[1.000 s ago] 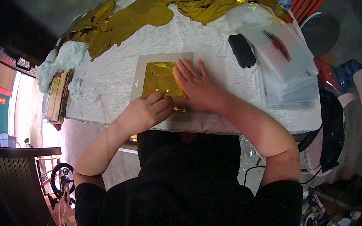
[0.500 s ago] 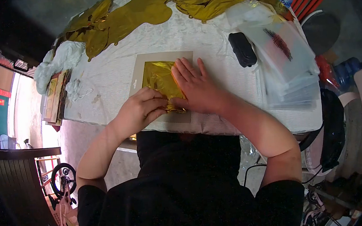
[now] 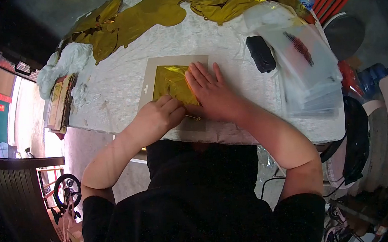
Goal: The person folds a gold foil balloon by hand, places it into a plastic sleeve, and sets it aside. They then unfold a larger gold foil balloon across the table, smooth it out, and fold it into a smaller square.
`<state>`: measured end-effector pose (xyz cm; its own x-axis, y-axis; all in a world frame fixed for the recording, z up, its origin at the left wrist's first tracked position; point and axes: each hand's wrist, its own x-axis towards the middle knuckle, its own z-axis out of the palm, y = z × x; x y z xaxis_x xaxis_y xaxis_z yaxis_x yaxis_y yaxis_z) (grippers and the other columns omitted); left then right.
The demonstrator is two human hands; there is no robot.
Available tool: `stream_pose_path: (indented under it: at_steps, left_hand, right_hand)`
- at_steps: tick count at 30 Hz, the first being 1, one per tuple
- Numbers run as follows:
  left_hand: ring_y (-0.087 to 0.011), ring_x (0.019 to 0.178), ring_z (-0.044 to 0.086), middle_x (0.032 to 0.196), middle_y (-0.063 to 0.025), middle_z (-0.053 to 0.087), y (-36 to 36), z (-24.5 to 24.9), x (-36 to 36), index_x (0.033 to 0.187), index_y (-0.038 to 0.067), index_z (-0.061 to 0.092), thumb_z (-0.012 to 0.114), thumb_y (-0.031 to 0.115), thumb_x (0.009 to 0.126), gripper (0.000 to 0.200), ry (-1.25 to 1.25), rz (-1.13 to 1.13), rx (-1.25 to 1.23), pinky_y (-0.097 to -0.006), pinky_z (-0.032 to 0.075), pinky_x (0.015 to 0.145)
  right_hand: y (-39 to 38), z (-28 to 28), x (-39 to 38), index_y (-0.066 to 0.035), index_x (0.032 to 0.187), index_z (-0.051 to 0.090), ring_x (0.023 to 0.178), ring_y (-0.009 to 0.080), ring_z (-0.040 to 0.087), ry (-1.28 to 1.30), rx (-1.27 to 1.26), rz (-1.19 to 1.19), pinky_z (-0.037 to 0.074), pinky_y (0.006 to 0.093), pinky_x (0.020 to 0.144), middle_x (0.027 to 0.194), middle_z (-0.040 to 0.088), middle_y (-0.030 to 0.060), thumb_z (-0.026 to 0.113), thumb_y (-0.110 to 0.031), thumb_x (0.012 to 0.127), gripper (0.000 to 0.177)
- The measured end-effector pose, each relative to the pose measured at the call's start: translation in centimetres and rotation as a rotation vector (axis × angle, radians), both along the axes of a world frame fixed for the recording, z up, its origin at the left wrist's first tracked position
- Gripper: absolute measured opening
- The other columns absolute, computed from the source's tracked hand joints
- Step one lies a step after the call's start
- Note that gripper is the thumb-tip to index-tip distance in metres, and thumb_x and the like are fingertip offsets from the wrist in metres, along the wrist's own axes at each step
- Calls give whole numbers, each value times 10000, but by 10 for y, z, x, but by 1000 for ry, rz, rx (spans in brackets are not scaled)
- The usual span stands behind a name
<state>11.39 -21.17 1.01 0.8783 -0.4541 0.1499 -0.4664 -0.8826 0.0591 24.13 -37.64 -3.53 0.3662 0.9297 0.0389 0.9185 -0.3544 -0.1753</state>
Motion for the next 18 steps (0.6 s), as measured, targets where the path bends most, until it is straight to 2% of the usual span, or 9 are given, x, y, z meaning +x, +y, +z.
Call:
stream_pose_path:
  at_steps: [2,5,8,14,18]
  left_hand:
    - [-205,782,548,866,-50,547,0,-5,0,867,66,619,610,119,704,172,-78,-46,53,-289,496,599]
    - [-192,798,549,895,-42,553,3,-10,-3,875,61,619,592,127,694,195,-158,-124,54,-275,500,588]
    - [-182,827,550,920,-43,557,7,-7,-6,902,52,625,577,132,700,223,-127,-194,120,-263,508,597]
    - [-179,879,555,949,-46,564,5,-5,-12,954,40,633,567,135,702,278,-48,-162,174,-255,515,615]
    - [-194,882,559,929,-51,571,8,-5,-16,943,46,640,599,138,715,250,-117,-151,123,-273,518,649]
  right_hand:
    - [0,2,0,27,1428,160,1416,285,81,4,-3,-1,9,504,1125,1507,131,192,497,-480,868,828]
    - [0,0,0,25,1429,160,1416,282,81,-1,3,0,9,504,1126,1507,132,193,492,-482,871,824]
    - [0,0,0,19,1430,165,1417,280,81,-7,6,-2,10,503,1126,1505,135,193,492,-483,870,820]
    - [0,4,-1,12,1430,175,1417,276,80,22,11,-12,11,501,1127,1505,136,193,495,-491,867,820]
    - [0,2,-2,13,1430,175,1417,272,78,15,11,-14,10,500,1126,1507,127,191,477,-505,875,817]
